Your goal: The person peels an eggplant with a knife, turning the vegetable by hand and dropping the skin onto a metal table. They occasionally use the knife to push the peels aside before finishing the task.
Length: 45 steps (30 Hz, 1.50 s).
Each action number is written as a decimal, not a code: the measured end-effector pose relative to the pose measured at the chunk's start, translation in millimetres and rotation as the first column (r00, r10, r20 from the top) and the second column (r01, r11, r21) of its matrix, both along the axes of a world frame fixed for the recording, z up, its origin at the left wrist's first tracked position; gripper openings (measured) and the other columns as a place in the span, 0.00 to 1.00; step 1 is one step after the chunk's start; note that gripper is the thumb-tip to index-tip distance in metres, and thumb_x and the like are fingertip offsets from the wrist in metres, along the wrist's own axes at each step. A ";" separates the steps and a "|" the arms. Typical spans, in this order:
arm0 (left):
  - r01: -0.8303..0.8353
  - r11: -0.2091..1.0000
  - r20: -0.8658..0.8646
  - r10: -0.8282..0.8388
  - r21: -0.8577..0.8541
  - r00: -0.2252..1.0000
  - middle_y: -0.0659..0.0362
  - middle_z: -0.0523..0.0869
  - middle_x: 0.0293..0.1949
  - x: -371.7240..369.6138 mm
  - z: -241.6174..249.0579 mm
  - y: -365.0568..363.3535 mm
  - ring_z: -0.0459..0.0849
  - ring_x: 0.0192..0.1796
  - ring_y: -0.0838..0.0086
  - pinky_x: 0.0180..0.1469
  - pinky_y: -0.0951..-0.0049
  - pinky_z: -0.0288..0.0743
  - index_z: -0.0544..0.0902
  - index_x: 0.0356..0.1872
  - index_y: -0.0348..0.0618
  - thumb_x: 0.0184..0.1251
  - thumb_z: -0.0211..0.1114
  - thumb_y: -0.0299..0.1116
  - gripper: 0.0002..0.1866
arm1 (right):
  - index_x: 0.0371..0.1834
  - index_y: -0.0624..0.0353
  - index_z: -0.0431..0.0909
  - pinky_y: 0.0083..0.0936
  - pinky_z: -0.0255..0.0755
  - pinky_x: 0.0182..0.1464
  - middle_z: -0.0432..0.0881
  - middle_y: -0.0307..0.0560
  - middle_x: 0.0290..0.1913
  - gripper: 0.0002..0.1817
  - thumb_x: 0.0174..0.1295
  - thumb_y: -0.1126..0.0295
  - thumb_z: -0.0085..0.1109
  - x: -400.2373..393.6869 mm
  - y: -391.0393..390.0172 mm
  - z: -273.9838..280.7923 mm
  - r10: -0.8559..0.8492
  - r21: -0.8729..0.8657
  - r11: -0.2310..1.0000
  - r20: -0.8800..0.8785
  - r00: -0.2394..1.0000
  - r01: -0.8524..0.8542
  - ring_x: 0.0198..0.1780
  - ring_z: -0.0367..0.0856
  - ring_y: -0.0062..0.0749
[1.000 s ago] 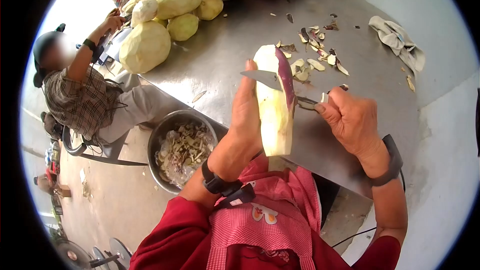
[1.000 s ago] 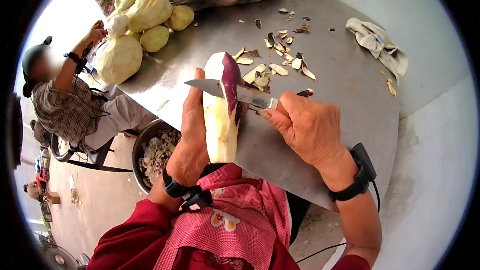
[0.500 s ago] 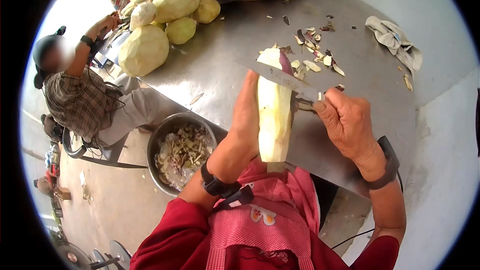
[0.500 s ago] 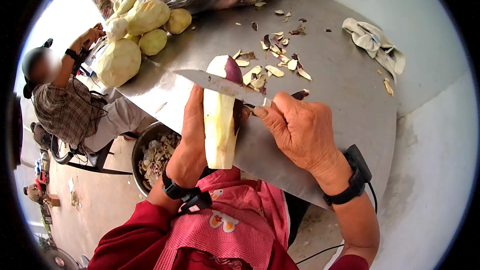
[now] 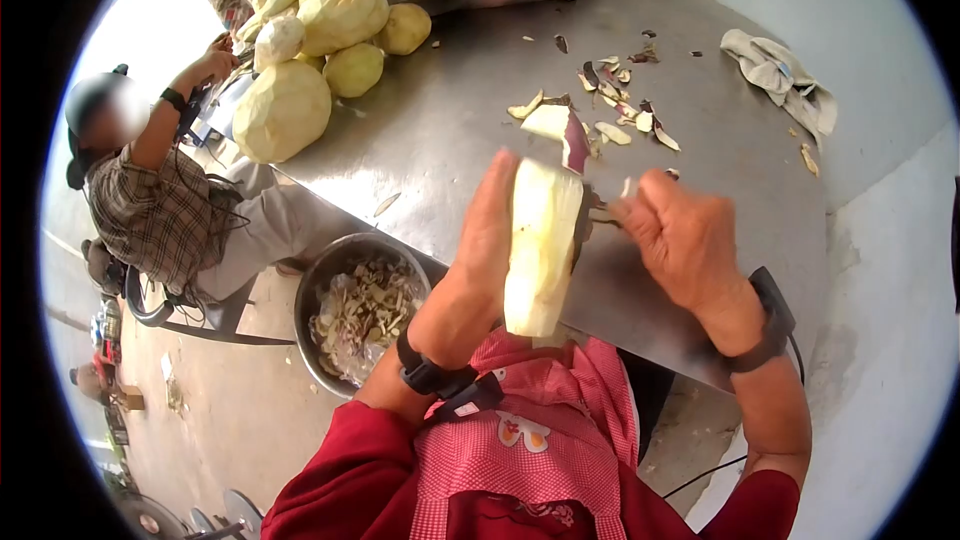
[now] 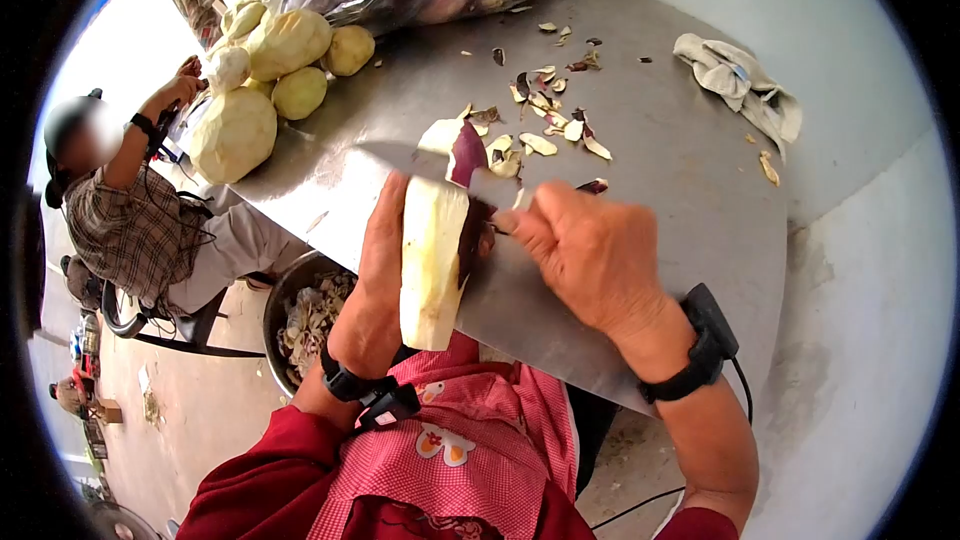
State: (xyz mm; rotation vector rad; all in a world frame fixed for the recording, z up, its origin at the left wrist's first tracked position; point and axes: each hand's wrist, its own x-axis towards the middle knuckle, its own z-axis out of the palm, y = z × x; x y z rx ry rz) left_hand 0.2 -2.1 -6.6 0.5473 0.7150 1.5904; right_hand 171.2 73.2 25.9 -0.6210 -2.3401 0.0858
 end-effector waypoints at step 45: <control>-0.076 0.997 0.318 0.065 0.021 0.946 0.51 0.84 0.39 -10.5 -3.2 0.6 0.84 0.34 0.66 0.35 0.69 0.79 0.75 0.55 0.44 0.72 0.44 0.58 0.28 | 0.18 0.53 0.66 0.29 0.65 0.18 0.71 0.39 0.15 0.20 0.54 0.55 0.65 -4.3 -24.6 5.9 0.352 -0.102 0.934 0.091 0.931 -0.343 0.16 0.74 0.36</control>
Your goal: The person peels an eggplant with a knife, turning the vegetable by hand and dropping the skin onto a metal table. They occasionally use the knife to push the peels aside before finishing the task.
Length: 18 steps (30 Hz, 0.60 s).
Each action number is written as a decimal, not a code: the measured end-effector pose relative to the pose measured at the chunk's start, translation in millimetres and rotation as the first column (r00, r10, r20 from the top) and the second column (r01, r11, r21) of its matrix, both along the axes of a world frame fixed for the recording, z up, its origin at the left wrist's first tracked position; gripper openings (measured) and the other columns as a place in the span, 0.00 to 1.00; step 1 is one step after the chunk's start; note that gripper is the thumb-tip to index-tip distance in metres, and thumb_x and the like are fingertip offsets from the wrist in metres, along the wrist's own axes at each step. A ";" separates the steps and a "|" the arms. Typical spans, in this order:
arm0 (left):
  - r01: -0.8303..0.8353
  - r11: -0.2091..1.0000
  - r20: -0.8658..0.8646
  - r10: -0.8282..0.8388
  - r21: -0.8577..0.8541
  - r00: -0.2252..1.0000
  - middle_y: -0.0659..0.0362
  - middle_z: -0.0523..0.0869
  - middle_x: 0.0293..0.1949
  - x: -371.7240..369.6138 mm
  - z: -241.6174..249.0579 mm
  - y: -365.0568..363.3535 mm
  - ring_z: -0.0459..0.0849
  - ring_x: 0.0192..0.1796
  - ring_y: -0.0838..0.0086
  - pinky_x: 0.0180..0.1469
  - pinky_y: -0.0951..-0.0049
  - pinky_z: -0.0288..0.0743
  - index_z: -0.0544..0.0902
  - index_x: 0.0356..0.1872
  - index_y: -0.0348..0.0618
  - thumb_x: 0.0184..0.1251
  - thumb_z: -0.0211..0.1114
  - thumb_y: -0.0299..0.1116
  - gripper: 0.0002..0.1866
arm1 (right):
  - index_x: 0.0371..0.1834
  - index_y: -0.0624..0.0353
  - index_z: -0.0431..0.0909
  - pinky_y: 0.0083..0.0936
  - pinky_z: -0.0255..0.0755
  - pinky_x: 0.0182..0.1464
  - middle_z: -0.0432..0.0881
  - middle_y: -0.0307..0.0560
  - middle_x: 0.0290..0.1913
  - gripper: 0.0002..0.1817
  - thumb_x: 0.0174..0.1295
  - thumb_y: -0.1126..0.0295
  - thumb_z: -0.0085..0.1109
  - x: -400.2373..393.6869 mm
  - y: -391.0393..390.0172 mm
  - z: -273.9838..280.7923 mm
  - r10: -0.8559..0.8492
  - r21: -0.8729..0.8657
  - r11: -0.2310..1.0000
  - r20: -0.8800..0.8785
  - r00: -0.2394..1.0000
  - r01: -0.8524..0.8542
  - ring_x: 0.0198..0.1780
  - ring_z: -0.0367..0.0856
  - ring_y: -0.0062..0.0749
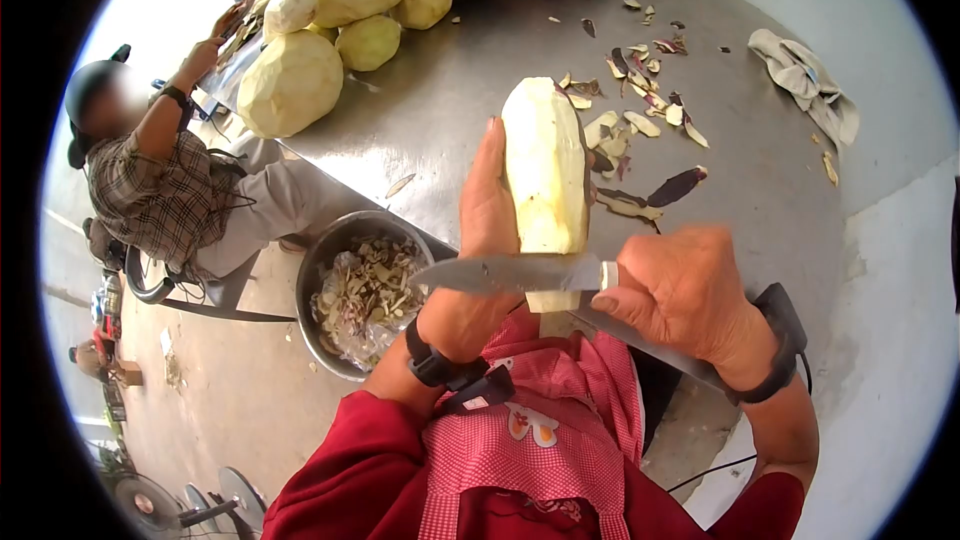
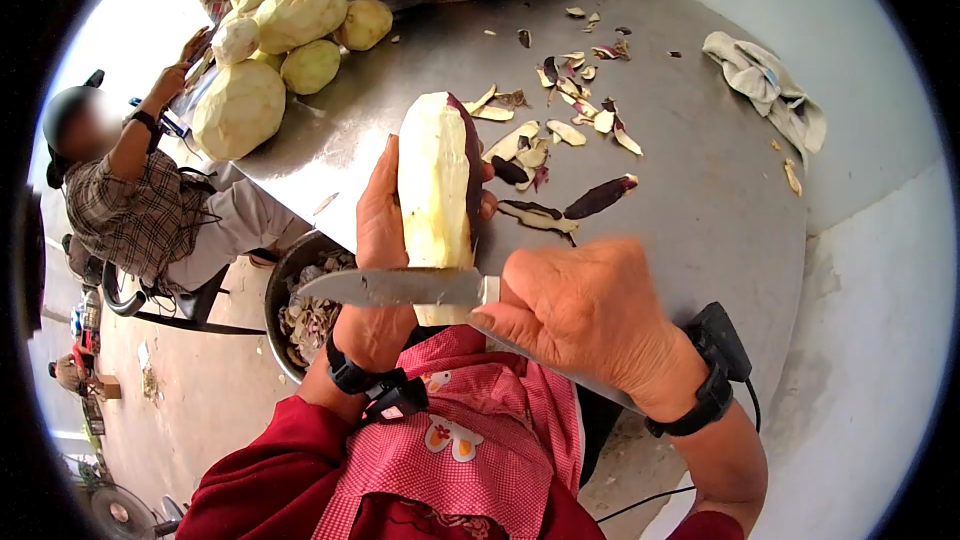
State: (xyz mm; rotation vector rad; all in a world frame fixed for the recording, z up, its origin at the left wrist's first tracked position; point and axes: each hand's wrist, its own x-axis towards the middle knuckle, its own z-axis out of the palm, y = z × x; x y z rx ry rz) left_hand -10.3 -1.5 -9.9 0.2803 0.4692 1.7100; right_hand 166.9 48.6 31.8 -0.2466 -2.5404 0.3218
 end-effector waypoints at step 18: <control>-0.033 0.998 -0.082 0.036 0.044 0.996 0.47 0.82 0.41 3.9 -1.8 -1.7 0.83 0.36 0.60 0.36 0.66 0.81 0.72 0.57 0.41 0.73 0.41 0.55 0.29 | 0.20 0.54 0.67 0.28 0.65 0.18 0.73 0.40 0.15 0.19 0.55 0.57 0.66 1.9 9.8 -1.7 -0.131 0.058 0.990 -0.011 0.991 0.131 0.17 0.75 0.36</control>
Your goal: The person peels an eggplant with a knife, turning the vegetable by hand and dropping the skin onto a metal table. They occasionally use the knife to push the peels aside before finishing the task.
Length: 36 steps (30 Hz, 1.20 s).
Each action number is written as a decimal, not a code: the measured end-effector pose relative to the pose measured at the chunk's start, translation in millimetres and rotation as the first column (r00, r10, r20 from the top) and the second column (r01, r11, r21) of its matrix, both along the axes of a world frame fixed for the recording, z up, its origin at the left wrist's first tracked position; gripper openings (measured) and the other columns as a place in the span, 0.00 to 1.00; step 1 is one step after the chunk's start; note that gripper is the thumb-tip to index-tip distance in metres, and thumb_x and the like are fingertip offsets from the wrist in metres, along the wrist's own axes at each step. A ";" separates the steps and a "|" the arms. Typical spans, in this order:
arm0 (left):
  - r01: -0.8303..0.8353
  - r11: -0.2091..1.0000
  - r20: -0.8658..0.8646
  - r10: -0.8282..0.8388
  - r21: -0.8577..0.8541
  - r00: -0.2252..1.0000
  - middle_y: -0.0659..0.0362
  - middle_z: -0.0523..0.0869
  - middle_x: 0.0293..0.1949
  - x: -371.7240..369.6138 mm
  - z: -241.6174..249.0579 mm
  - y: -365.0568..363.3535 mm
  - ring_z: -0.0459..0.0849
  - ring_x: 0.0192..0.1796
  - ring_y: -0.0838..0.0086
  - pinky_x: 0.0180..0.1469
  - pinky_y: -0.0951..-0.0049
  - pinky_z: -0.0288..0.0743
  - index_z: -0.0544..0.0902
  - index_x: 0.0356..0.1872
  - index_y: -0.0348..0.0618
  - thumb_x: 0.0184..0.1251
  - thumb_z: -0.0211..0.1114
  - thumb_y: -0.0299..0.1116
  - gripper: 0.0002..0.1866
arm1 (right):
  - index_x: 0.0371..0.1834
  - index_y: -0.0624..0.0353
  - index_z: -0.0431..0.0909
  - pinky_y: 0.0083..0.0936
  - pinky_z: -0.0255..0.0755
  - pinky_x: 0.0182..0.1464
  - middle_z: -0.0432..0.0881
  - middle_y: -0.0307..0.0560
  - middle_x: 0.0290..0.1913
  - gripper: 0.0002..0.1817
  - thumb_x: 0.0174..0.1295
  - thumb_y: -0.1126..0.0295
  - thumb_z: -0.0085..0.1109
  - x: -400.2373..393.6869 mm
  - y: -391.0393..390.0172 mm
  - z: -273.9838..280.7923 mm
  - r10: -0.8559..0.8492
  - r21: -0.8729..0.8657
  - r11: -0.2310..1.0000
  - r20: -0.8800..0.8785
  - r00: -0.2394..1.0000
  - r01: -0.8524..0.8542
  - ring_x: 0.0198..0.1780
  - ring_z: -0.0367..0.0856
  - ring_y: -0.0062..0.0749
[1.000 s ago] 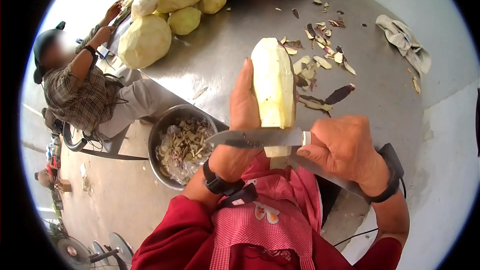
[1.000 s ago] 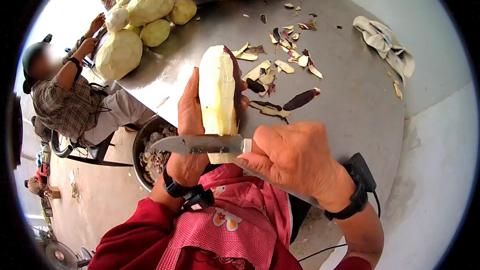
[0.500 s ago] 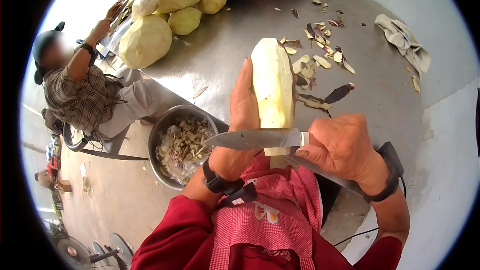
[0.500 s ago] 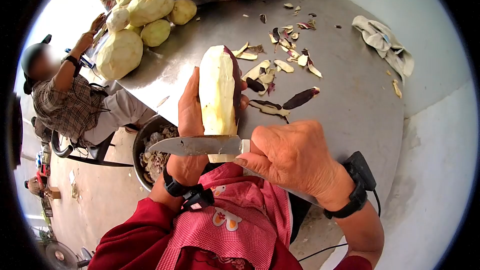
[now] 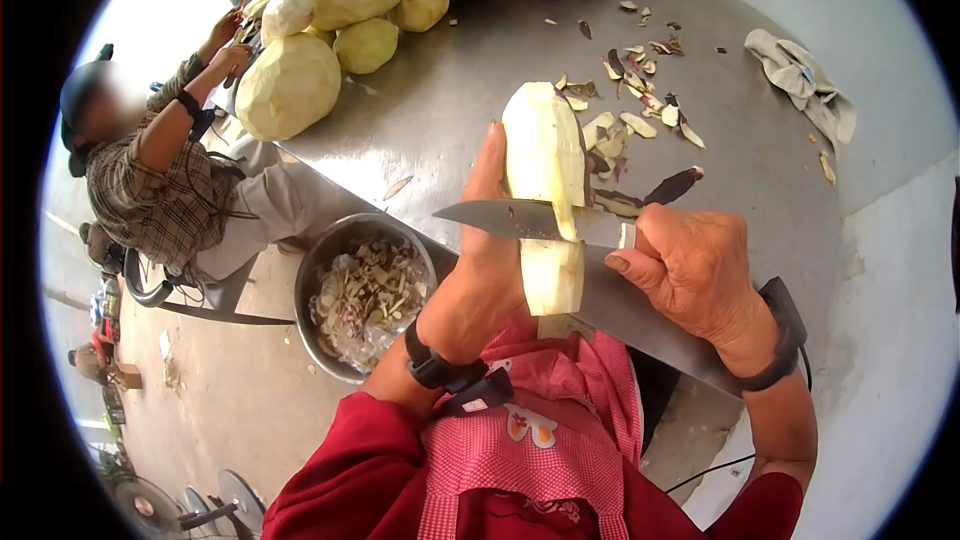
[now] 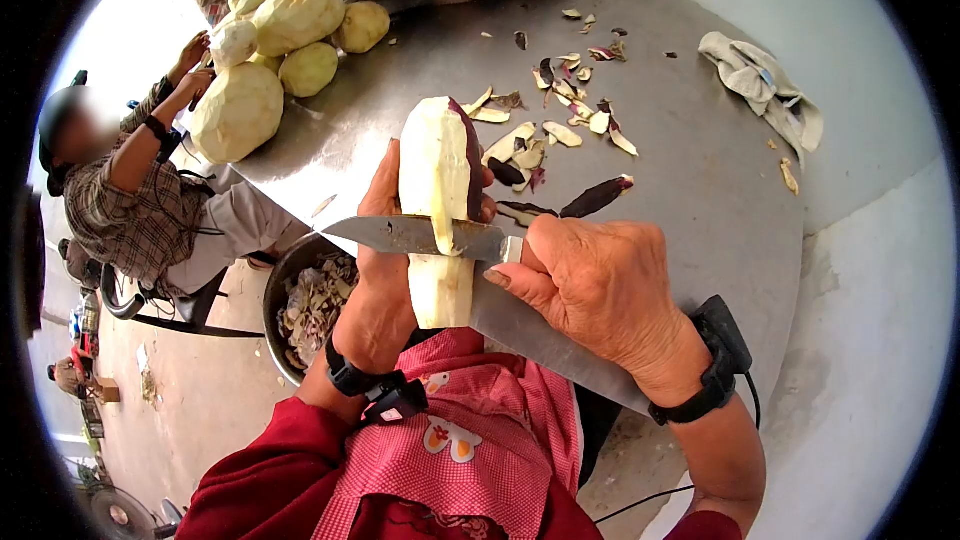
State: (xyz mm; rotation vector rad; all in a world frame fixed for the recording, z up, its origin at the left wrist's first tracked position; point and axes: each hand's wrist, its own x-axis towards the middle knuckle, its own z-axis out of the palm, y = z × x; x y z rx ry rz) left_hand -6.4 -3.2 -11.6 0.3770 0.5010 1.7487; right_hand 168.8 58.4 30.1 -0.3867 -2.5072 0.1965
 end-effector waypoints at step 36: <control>0.032 0.998 0.134 -0.039 0.057 0.990 0.49 0.81 0.50 3.0 8.8 3.2 0.82 0.47 0.60 0.42 0.59 0.80 0.74 0.55 0.39 0.74 0.44 0.53 0.27 | 0.21 0.58 0.70 0.37 0.67 0.24 0.77 0.48 0.20 0.19 0.63 0.56 0.58 10.7 25.4 -1.2 -0.483 0.056 0.875 0.035 0.875 0.480 0.22 0.77 0.48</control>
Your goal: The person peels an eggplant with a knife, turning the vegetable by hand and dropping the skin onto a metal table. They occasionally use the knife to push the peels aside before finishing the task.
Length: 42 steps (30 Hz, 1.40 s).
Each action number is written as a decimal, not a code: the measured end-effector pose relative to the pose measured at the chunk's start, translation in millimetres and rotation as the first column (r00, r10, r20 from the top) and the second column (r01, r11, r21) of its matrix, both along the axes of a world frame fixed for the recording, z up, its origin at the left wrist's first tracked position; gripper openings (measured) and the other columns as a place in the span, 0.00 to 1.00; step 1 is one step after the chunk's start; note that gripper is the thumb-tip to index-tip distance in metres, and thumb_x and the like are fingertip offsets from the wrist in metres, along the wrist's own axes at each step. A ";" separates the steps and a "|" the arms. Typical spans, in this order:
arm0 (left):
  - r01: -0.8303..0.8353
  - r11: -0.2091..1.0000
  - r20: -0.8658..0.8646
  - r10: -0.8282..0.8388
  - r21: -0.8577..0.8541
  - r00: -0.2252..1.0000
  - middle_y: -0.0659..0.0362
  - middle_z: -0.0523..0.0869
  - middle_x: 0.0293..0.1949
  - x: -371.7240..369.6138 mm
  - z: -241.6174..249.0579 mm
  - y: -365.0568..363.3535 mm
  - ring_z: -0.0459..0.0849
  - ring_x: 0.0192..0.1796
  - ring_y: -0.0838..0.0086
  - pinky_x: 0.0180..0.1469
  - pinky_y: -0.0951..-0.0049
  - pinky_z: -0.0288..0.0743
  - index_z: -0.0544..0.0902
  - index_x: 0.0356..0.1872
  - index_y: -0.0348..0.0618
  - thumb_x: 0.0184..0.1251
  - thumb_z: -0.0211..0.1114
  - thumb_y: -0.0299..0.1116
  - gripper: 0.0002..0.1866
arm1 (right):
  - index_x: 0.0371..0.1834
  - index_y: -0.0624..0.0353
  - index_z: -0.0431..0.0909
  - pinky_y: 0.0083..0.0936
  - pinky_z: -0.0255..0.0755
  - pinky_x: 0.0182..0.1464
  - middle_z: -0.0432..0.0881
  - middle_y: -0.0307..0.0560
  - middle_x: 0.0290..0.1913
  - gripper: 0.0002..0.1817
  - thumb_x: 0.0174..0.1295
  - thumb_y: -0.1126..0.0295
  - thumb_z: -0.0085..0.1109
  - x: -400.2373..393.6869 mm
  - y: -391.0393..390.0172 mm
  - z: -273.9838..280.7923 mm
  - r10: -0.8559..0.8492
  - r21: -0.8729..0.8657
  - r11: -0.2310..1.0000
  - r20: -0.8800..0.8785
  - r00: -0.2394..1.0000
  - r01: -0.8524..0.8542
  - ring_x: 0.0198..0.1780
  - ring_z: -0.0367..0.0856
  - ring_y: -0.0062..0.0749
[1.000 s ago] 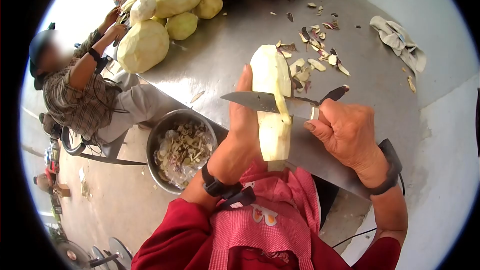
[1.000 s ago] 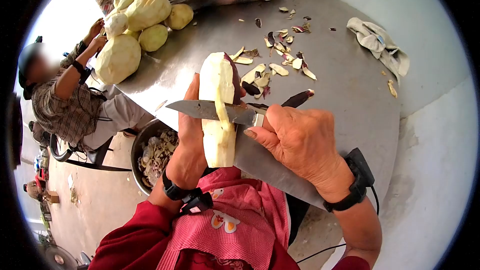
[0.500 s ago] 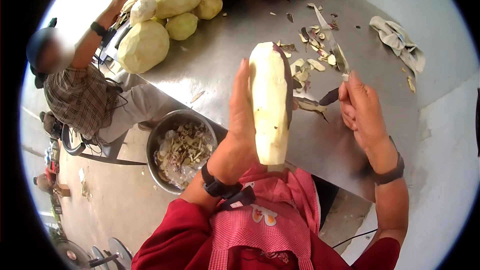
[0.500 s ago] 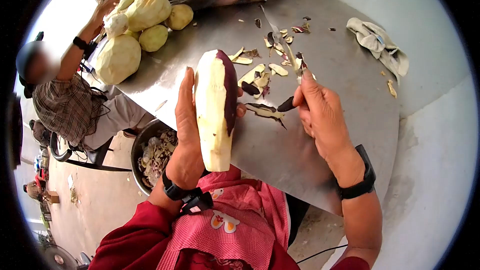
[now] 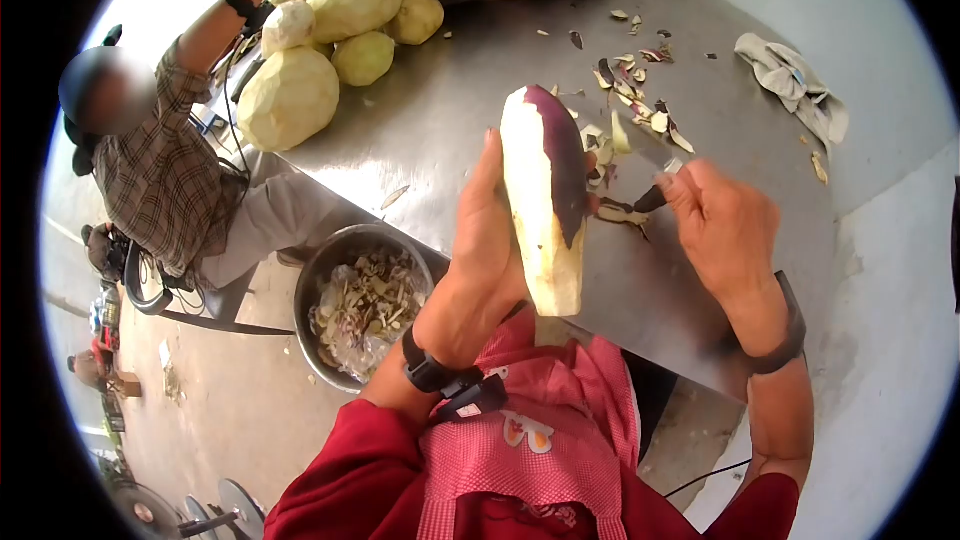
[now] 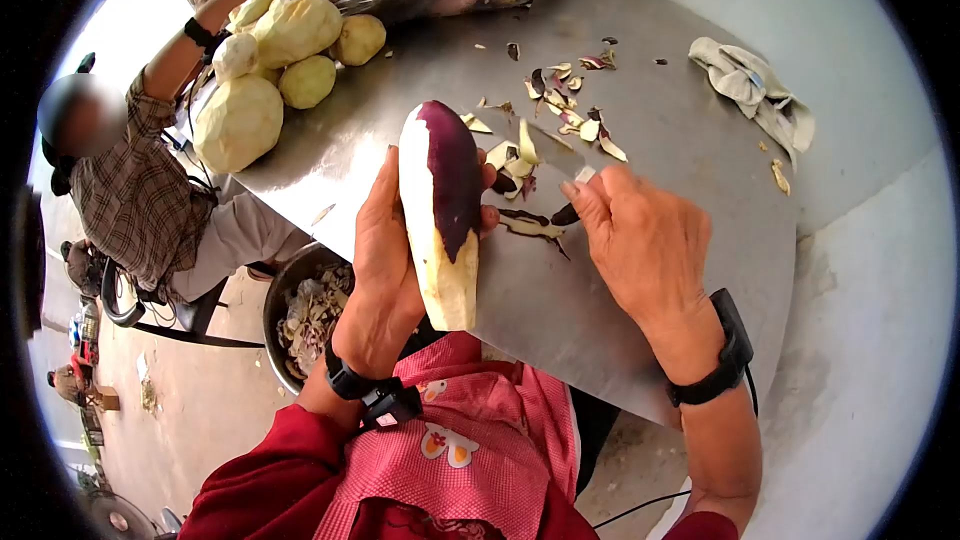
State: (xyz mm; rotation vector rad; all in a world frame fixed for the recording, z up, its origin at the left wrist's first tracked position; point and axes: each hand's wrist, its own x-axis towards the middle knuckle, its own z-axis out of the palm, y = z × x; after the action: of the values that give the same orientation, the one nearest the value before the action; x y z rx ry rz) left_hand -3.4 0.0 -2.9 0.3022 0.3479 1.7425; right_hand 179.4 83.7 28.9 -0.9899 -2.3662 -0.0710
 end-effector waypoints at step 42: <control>-0.020 0.998 0.006 0.020 -0.066 1.000 0.49 0.83 0.35 -1.5 -3.0 -2.5 0.81 0.30 0.62 0.34 0.68 0.79 0.77 0.48 0.42 0.73 0.43 0.55 0.26 | 0.21 0.52 0.67 0.27 0.64 0.19 0.72 0.37 0.15 0.17 0.51 0.59 0.68 -14.5 -38.0 2.4 0.506 0.042 0.863 -0.044 0.862 -0.504 0.17 0.74 0.33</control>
State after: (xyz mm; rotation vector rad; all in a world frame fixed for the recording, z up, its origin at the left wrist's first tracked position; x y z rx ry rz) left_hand -4.9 -2.6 -5.9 0.2463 0.4040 1.7474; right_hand 164.9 45.8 31.3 -0.3224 -2.4875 0.1204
